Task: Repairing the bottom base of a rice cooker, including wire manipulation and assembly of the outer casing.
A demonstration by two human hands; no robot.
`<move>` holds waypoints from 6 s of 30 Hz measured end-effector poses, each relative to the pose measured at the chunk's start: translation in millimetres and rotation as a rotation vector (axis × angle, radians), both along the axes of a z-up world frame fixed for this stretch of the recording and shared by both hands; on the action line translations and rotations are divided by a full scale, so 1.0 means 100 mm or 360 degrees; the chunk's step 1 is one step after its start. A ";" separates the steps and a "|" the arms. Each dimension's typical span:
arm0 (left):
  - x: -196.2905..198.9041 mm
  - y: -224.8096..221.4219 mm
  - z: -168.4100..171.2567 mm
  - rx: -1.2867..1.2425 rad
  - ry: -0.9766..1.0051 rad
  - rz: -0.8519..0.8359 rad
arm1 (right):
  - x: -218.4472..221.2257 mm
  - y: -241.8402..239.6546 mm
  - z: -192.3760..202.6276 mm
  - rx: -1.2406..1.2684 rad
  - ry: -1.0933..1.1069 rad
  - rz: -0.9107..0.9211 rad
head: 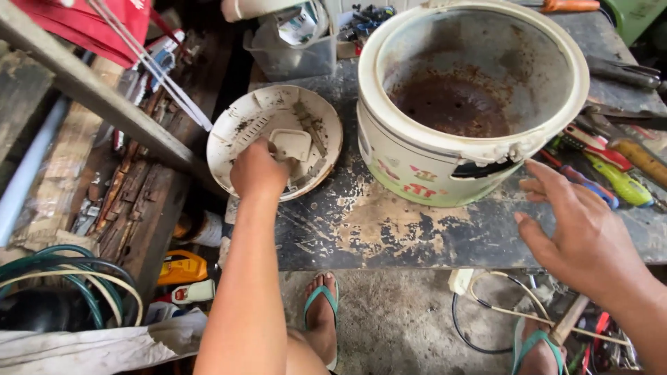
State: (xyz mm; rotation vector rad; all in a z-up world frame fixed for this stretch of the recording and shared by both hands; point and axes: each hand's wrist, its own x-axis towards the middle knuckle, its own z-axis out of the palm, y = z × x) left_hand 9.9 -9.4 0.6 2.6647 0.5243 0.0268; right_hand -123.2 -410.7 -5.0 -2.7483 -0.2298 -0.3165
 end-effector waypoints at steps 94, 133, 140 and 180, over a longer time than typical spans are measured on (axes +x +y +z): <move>-1.06 -1.57 0.35 -0.0086 -0.1422 -0.1375 | -0.03 0.69 -0.11 0.0813 -0.0631 -0.0168; 1.22 -0.36 0.73 -0.2556 -0.0850 0.0542 | 0.14 -0.22 -0.92 -0.0237 -0.0097 -0.0459; 2.08 0.00 0.83 -0.2502 -0.0697 0.0846 | 0.12 -0.21 -0.92 -0.0207 -0.0260 -0.0375; -0.44 -1.76 0.69 -0.3311 -0.1261 -0.0197 | 0.03 -0.05 -0.03 0.0470 -0.1257 -0.0004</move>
